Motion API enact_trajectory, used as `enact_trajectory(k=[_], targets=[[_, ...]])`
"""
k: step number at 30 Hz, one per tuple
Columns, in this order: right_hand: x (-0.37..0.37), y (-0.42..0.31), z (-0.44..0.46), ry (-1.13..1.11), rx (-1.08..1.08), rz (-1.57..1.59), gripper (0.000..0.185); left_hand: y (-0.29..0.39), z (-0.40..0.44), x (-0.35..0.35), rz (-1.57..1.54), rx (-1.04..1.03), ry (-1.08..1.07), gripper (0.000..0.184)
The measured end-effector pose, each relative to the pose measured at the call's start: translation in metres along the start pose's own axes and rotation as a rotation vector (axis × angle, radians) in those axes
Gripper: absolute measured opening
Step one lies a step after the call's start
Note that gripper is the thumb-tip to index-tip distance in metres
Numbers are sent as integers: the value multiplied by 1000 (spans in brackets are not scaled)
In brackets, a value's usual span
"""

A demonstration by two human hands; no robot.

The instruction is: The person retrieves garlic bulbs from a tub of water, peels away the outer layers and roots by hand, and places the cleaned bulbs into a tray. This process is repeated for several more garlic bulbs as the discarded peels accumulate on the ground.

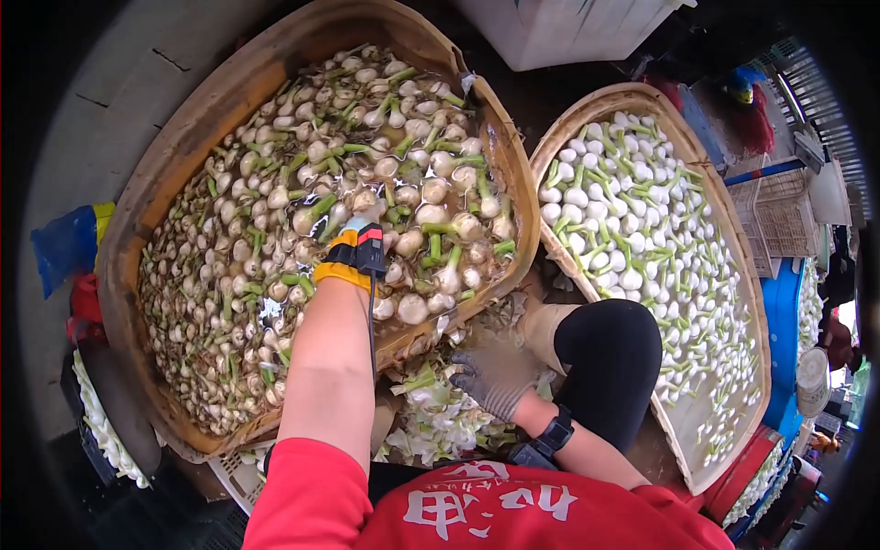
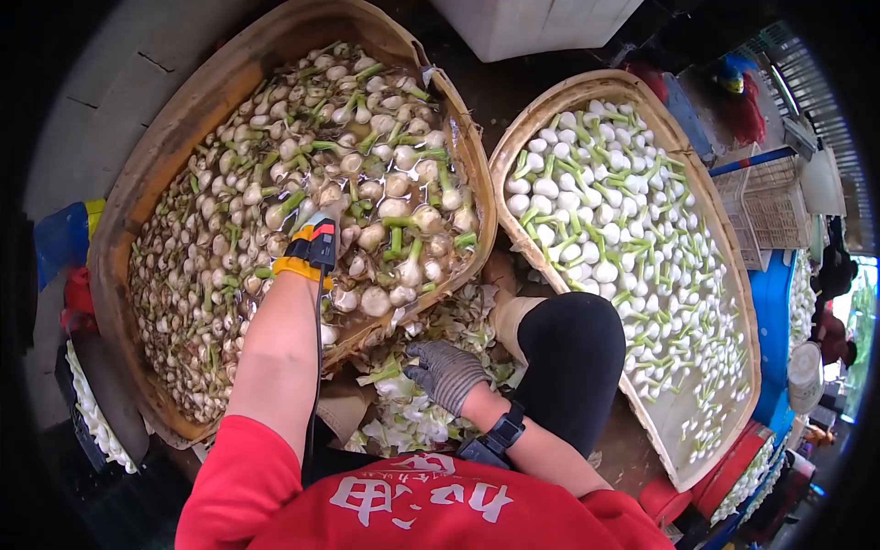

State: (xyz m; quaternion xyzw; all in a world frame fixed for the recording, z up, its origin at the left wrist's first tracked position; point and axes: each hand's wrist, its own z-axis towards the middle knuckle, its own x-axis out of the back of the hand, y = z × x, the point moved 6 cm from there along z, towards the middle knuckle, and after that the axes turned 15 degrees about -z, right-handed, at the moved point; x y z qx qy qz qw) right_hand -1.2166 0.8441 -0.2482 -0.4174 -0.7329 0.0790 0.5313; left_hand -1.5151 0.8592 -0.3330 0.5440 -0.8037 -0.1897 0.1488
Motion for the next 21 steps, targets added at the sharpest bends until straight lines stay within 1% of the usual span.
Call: enact_trajectory(k=[1,3,4,5,6,7,8,9,10,11,12,13,14,15,17,18,19,20,21], targets=[[-5,2,1,-1,-5,0,34,-7,-1,0,-44,20,-29,35],[-14,1,1,54,19,178,34,-18,-3,2,-122,61,-80,36],[-16,0,-2,60,3,295,30,-25,8,7,-200,120,-178,36],[-18,-1,-3,56,1,311,30,-28,5,9,-281,177,-273,37],[-16,-2,-2,97,16,421,27,-25,-2,13,-339,41,-395,40],[-12,-1,0,137,32,528,24,-22,-30,16,-399,-98,-518,44],[19,-13,-1,162,35,378,20,-21,-66,18,-407,-187,-573,50],[31,-19,1,154,44,380,20,-21,-105,20,-416,-278,-625,57],[49,-27,-1,322,128,282,21,-27,-135,28,-366,-340,-613,65],[67,-36,-6,489,210,181,21,-30,-165,32,-243,-498,-567,64],[76,-44,-5,479,216,179,21,-32,-199,38,-31,-729,-478,61],[91,-56,-7,580,251,187,20,-36,-231,42,186,-949,-379,60],[103,-65,-12,683,285,193,18,-54,-239,47,-94,-748,-351,54],[109,-73,-15,680,289,186,18,-65,-244,58,97,-986,-255,48],[113,-88,-21,635,305,0,18,-78,-274,67,140,-1005,-227,44],[113,-93,-28,663,359,-49,15,-84,-278,71,133,-1013,-231,44],[114,-97,-36,670,363,-59,15,-86,-288,73,280,-1187,-157,44],[113,-100,-41,610,301,-75,15,-89,-299,73,428,-1353,-76,44],[110,-102,-45,549,238,-92,15,-92,-307,74,417,-1359,-81,44]])
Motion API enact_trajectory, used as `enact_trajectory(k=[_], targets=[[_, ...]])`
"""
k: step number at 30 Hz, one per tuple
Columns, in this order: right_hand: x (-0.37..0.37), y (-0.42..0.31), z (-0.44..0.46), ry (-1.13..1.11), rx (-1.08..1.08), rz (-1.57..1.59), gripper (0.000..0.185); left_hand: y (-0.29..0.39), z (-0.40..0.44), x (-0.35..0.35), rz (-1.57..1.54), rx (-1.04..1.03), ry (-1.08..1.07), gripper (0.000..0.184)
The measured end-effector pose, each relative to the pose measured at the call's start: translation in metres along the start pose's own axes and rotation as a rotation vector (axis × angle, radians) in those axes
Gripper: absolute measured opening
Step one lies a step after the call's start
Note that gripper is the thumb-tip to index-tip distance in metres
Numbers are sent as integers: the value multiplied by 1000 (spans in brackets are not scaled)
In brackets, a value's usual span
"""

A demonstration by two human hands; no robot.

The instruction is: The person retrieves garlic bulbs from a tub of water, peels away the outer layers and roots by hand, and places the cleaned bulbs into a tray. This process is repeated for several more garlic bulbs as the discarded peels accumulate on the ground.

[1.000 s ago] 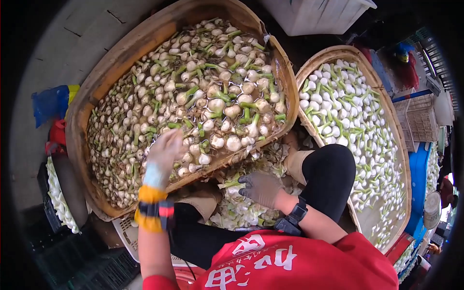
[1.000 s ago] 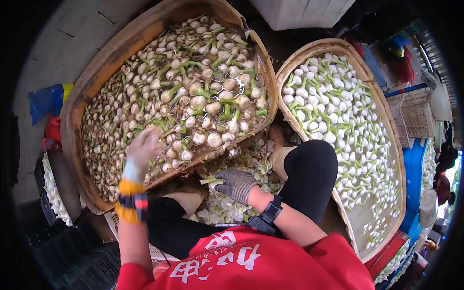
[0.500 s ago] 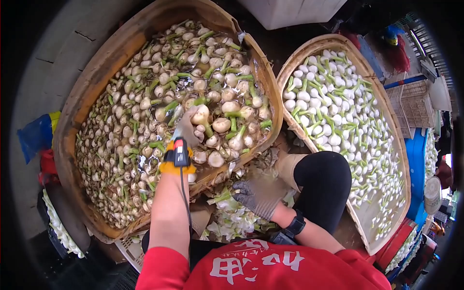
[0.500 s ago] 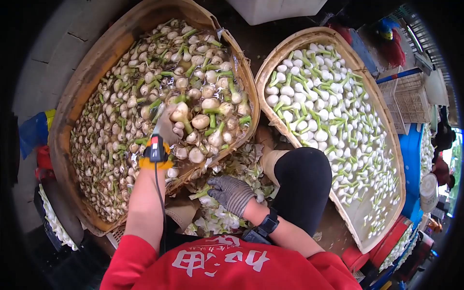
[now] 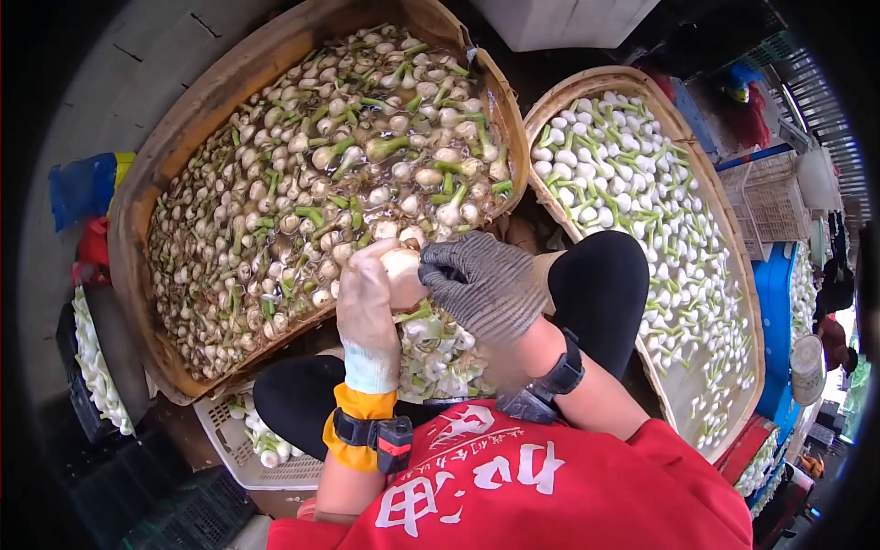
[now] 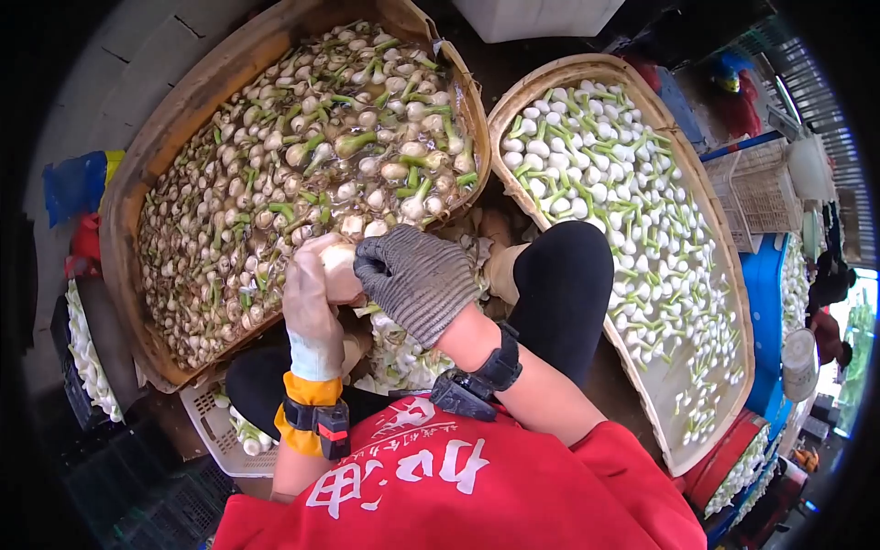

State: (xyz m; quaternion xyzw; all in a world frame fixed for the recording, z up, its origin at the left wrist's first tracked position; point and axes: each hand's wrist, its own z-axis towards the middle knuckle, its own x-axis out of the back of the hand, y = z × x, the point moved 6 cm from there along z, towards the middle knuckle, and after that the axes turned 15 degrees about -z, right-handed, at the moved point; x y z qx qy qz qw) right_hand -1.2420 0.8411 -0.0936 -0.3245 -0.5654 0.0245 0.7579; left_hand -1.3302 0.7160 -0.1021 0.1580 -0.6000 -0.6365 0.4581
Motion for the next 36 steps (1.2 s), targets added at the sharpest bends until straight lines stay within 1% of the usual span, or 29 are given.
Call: enact_trajectory(k=[2,4,5,6,7,8,9,10,11,12,13,14,15,16,18,20,21,22,24,25,26,28,29,30,32,33,34,35,36], targets=[[-2,-2,-9,-18,-22,-63,16,7,-8,1,-194,124,-16,44],[6,-4,-15,30,-79,65,18,8,-15,4,-172,108,-93,45],[5,1,-16,-156,-175,403,19,13,-19,6,-331,81,-50,47],[9,3,-18,-153,-169,402,19,19,-24,8,-487,56,-8,50],[3,-1,-21,-292,-119,520,19,3,-34,0,-1186,385,106,58],[-5,-7,-26,-433,-66,635,21,-1,-37,4,-1186,376,111,58],[-5,-17,-30,-299,58,675,20,-8,-39,3,-1327,455,43,60],[-10,-21,-35,-301,66,673,20,-10,-42,2,-1467,535,-31,62],[-15,-22,-38,-319,36,611,20,-13,-48,3,-1347,623,-73,63],[-19,-24,-40,-337,5,549,19,-15,-53,8,-1350,614,-67,63],[-15,-26,-35,-231,57,377,19,-21,-64,7,-1211,711,-182,60],[-13,-27,-30,-231,62,376,19,-24,-74,4,-1066,805,-296,57],[2,-27,-20,-86,65,100,15,0,-71,4,-1020,747,-374,50],[16,-26,-8,63,65,-175,11,1,-73,0,-1086,677,-445,59],[25,16,20,254,-188,-159,20,15,-79,-3,-1299,642,-401,60],[22,74,41,148,-412,-228,21,18,-87,-1,-1352,659,-359,61],[22,73,33,16,-415,-141,26,17,-88,2,-1407,683,-315,63],[17,65,22,13,-403,-141,26,12,-89,4,-1408,676,-304,63],[0,16,-7,-44,167,318,31,1,-96,0,-1472,720,-356,60],[-5,-1,-21,-172,157,345,34,2,-95,-3,-1308,695,-380,56],[-6,-18,-31,-298,144,371,37,4,-94,-8,-1315,701,-387,56],[-9,-23,-38,-369,29,148,38,10,-89,-15,-926,637,-369,47],[-11,-21,-38,-380,71,117,42,16,-91,-14,-935,720,-296,36],[-17,-15,-42,-373,64,119,42,21,-90,-14,-931,721,-305,36],[-8,-25,-57,123,468,-181,48,23,-95,-12,-788,756,-318,31],[-14,-23,-58,114,461,-203,47,10,-100,-14,-788,758,-321,31],[-10,-27,-57,111,461,-203,47,-6,-100,-12,-572,513,-354,28],[-9,-23,-51,-50,232,-118,43,-9,-99,-11,-353,270,-379,26],[-7,-18,-49,-208,3,-33,39,-6,-98,-11,-353,274,-377,26]])
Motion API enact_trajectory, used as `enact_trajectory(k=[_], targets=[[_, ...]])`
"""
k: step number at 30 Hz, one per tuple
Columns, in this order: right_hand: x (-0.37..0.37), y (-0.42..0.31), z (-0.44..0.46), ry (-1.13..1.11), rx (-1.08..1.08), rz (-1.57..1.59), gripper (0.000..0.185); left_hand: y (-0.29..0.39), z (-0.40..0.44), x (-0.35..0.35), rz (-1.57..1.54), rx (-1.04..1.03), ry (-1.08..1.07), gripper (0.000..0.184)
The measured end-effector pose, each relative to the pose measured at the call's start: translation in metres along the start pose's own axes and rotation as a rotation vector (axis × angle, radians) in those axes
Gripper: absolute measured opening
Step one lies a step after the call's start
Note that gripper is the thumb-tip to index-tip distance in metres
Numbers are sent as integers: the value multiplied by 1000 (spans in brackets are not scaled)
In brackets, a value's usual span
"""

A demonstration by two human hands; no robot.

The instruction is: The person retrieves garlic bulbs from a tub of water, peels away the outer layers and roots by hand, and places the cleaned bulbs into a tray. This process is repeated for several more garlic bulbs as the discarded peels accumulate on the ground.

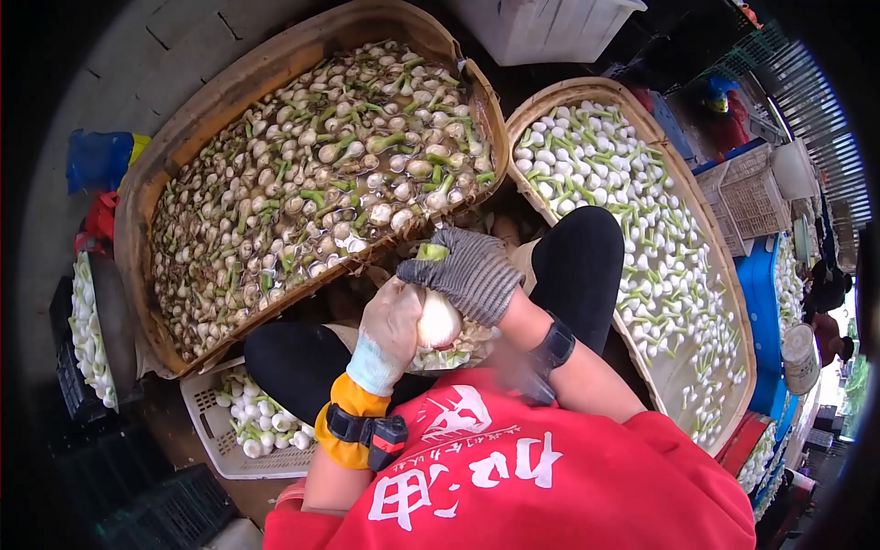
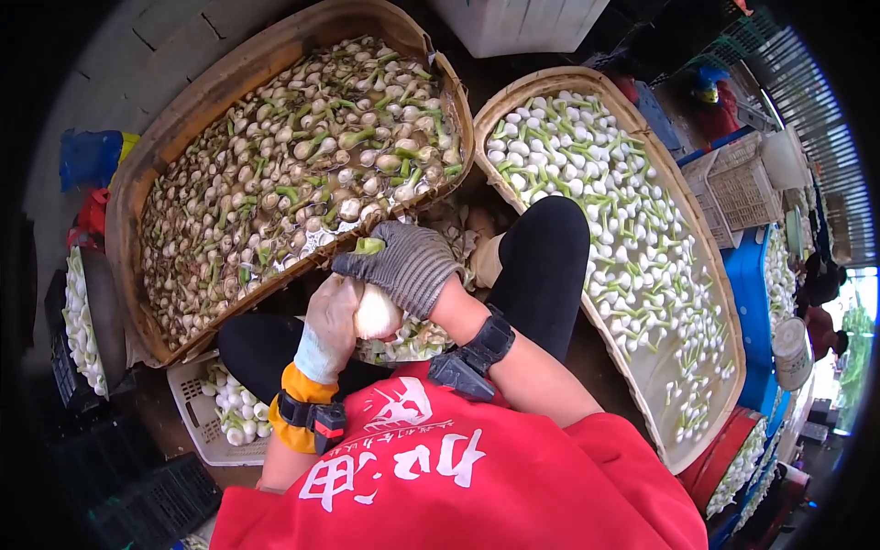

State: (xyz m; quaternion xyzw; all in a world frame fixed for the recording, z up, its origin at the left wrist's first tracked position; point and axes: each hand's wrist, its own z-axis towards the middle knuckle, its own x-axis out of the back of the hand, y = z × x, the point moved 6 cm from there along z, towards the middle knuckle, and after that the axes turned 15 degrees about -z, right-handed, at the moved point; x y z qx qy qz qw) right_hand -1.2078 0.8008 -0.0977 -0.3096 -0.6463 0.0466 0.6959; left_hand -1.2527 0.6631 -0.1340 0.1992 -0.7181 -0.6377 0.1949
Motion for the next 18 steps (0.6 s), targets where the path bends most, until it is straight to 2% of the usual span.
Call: enact_trajectory(k=[1,2,3,4,5,6,7,8,9,10,11,12,14,16,17,18], targets=[[5,0,-2,-100,-125,46,41,7,2,2,-67,-8,79,25],[1,6,-2,-104,-126,47,41,12,2,6,-134,-15,157,24],[1,1,-2,-75,92,-12,44,27,1,5,88,-231,89,22],[3,-4,-5,-43,312,-72,47,29,1,7,89,-229,90,22],[5,0,-7,-75,331,160,42,15,1,12,-125,38,140,22],[10,3,-9,-74,328,162,42,2,-2,13,-338,306,186,22],[9,10,-11,-182,234,329,36,14,-2,15,-124,215,188,22],[8,17,-13,-290,137,494,30,13,-3,12,-126,218,187,22],[14,24,-18,-351,19,584,23,13,-6,14,-257,144,290,20],[19,32,-22,-262,17,779,19,14,-9,18,-388,68,393,18],[26,44,-27,-206,-21,747,17,33,-12,30,158,-224,285,20],[35,57,-31,-147,-56,710,14,32,-8,38,154,-227,286,20],[37,81,-36,-60,-205,781,12,2,-1,55,-610,154,437,21],[29,87,-31,-8,-248,766,12,-88,11,52,-172,467,106,23],[25,80,-25,58,-167,656,12,-73,15,47,178,239,93,30],[20,71,-19,134,-102,548,13,-128,28,46,-681,300,185,39]])
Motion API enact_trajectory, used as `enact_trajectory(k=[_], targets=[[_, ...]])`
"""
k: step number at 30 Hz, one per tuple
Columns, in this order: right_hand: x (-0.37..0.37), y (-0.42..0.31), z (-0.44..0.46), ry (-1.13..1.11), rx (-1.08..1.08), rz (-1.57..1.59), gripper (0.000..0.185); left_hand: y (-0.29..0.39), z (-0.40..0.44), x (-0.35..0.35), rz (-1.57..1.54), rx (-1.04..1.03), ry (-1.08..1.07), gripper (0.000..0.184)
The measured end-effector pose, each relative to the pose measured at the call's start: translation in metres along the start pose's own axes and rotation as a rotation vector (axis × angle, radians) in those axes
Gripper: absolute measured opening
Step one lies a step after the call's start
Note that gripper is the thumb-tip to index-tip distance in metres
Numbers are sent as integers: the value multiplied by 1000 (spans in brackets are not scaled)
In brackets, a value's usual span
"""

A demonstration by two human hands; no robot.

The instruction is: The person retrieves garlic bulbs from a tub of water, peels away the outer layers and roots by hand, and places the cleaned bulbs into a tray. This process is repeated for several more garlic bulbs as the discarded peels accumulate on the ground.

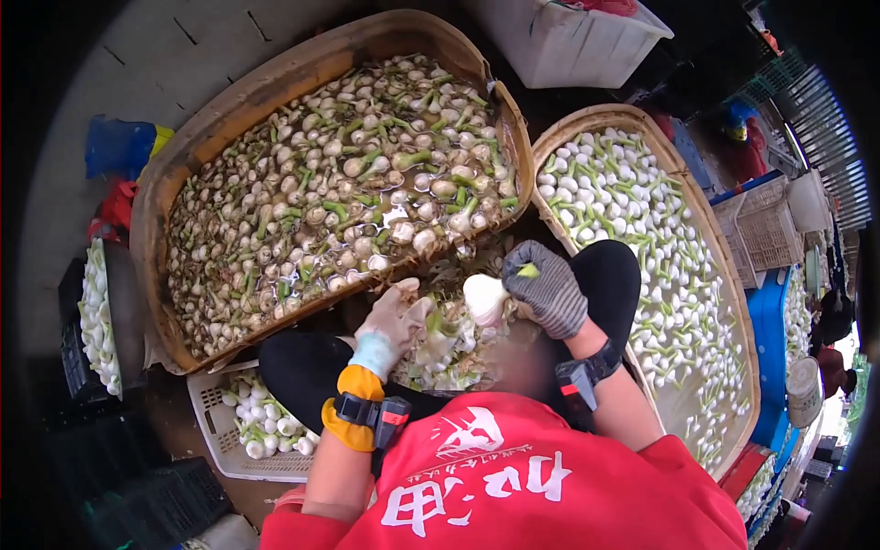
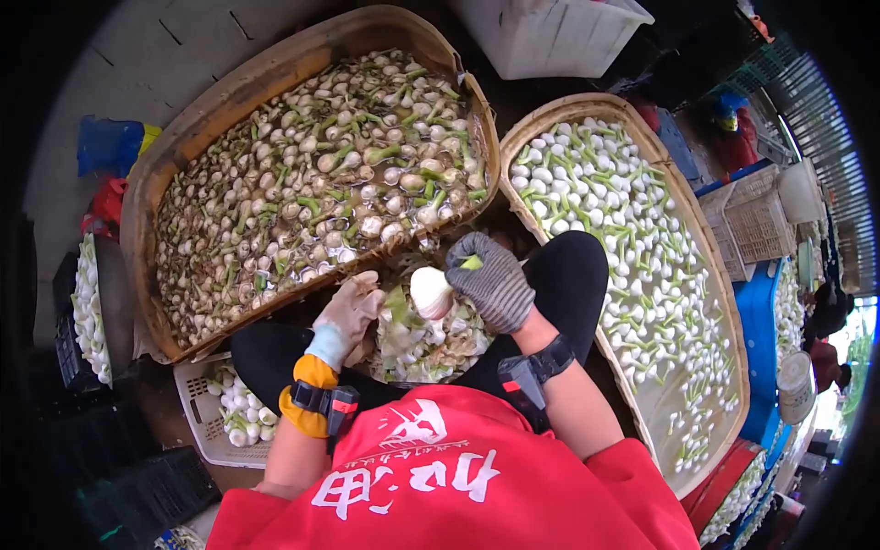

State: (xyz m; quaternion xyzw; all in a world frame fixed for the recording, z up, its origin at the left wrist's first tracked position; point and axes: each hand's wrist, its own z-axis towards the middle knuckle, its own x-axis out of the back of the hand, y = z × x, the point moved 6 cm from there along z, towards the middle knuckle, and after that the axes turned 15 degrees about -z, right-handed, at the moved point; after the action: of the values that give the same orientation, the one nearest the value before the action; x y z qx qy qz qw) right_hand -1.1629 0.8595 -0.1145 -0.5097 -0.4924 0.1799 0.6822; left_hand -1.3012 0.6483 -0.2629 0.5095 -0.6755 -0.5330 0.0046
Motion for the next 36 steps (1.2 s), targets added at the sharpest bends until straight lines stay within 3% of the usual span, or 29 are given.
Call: enact_trajectory(k=[1,2,3,4,5,7,8,9,10,11,12,14,15,17,19,20,21,24,26,27,29,30,32,34,36], targets=[[-19,1,2,3,-30,107,17,25,-14,-38,-1,-23,48,42],[-39,10,6,4,13,-8,20,52,-31,-77,-12,-41,99,44],[-67,23,9,-86,-20,112,23,56,-28,-77,-14,-37,102,44],[-77,5,12,-25,132,-105,28,61,-24,-81,11,-28,-20,46],[-86,-5,12,-20,140,-105,28,68,-22,-83,39,-20,-141,48],[-90,-17,13,-17,143,-97,30,99,-25,-42,169,40,-4,33],[-93,-11,13,-80,87,-58,31,125,-27,-4,668,-210,131,24],[-95,-4,13,-141,28,-20,34,155,-34,28,1175,-601,140,14],[-92,6,11,-143,17,-16,34,186,-45,71,1457,-682,250,12],[-92,25,7,-214,-45,-53,34,214,-63,113,1238,-423,526,15],[-92,40,4,-285,-107,-87,35,224,-79,197,1148,-357,489,15],[-90,56,-1,-307,-138,-123,34,258,-110,190,1294,297,904,26],[-96,68,-4,-315,-147,-117,33,254,-105,198,1301,308,904,26],[-104,73,-1,-339,-172,-128,31,243,-87,208,951,5,667,30],[-115,73,3,-375,-125,-155,30,212,-33,118,888,-146,484,29],[-120,71,6,-395,-72,-190,30,198,4,74,1004,-96,280,27],[-118,62,12,-466,-180,-181,28,179,35,43,1160,-97,174,24],[-111,50,17,-451,-110,-210,27,123,131,-17,1654,-238,-152,44],[-105,51,16,-449,-121,-220,27,88,174,-40,2002,266,-277,54],[-98,49,15,-442,-140,-217,28,80,187,-44,1994,256,-294,54],[-90,51,11,-436,-169,-206,29,49,208,-35,2172,447,-401,60],[-85,51,11,-430,-181,-209,29,43,222,-19,2201,508,-345,59],[-77,49,12,-434,-225,-246,27,66,214,-24,2072,539,-336,56],[-75,52,14,-407,-204,-208,25,98,202,-13,1779,499,-147,42],[-78,54,17,-389,-168,-164,23,104,175,32,758,547,-46,32]])
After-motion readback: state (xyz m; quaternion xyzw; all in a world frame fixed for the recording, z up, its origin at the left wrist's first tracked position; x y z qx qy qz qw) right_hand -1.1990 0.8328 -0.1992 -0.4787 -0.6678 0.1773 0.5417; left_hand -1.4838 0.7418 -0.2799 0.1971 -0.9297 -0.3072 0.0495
